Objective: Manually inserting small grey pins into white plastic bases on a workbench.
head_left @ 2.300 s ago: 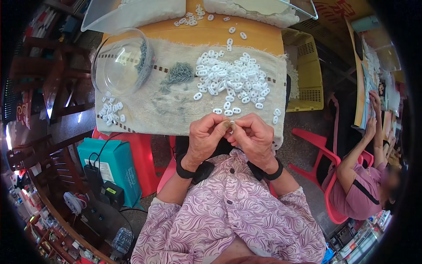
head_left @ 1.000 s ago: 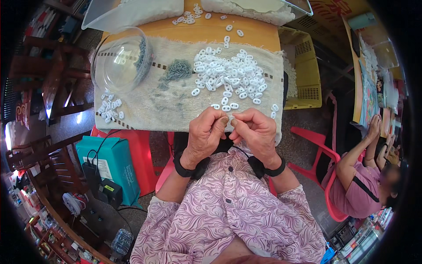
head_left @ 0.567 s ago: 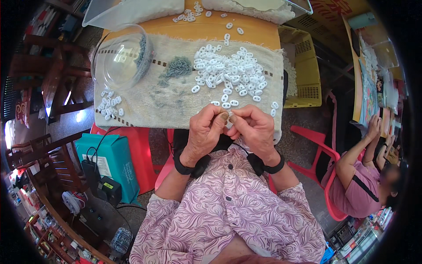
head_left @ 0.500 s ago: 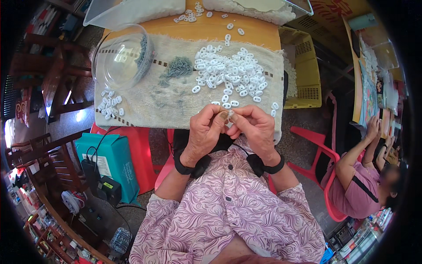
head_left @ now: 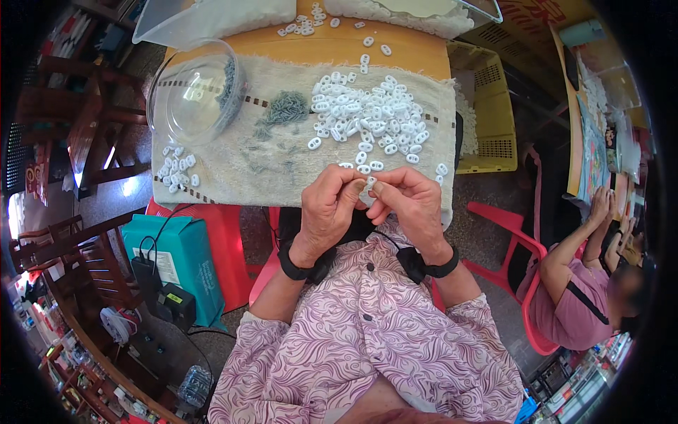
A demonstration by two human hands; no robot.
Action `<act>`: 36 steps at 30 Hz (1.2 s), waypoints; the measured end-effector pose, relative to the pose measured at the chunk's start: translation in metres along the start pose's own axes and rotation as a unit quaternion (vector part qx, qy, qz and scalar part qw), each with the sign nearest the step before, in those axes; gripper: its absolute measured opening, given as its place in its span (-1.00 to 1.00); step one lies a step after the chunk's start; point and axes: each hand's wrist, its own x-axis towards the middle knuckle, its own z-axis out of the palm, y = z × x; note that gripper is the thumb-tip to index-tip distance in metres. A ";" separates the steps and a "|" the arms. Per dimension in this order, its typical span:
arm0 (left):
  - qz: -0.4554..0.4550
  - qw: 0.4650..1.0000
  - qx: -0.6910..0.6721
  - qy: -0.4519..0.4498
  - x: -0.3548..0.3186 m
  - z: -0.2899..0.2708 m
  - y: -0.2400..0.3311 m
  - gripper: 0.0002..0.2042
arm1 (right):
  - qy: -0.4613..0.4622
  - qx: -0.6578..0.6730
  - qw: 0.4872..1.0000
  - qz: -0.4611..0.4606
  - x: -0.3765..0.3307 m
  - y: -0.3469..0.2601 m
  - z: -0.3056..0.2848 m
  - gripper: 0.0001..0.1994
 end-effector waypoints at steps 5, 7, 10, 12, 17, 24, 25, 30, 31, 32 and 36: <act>0.026 0.998 0.054 0.004 -0.001 0.001 -0.002 -0.96 | -0.005 0.004 1.000 0.017 0.000 0.000 0.000 -0.89; 0.010 0.999 0.041 0.008 -0.002 0.002 0.000 -0.96 | -0.002 -0.003 1.000 0.013 -0.002 -0.001 0.002 -0.90; -0.006 0.999 0.029 0.013 -0.003 0.003 -0.001 -0.95 | -0.006 -0.025 1.000 -0.015 -0.003 0.006 0.000 -0.90; -0.010 0.999 0.031 0.012 -0.003 0.003 0.001 -0.95 | -0.004 -0.063 0.997 -0.036 -0.004 0.008 0.000 -0.91; -0.011 0.999 0.032 0.017 -0.005 0.005 -0.003 -0.94 | 0.004 -0.169 0.976 -0.136 -0.006 0.011 0.005 -0.92; -0.055 0.998 -0.017 0.030 -0.005 0.007 0.003 -0.91 | 0.009 -0.117 0.987 -0.108 -0.002 0.012 0.004 -0.93; -0.084 0.995 -0.041 0.028 -0.005 0.007 0.004 -0.90 | 0.002 -0.065 0.996 -0.062 -0.001 0.010 0.003 -0.91; -0.103 0.989 -0.098 0.032 -0.006 0.006 -0.002 -0.86 | 0.005 -0.001 0.998 -0.061 0.003 0.009 -0.001 -0.84; -0.109 0.987 -0.110 0.034 -0.005 0.006 -0.003 -0.85 | 0.003 -0.012 0.999 -0.051 0.003 0.009 -0.003 -0.83; -0.108 0.988 -0.110 0.033 -0.006 0.006 -0.004 -0.85 | 0.003 -0.012 0.999 -0.051 0.003 0.009 -0.002 -0.83; -0.097 0.990 -0.095 0.025 -0.007 0.008 -0.008 -0.87 | 0.016 0.021 0.999 -0.044 0.004 0.007 -0.002 -0.83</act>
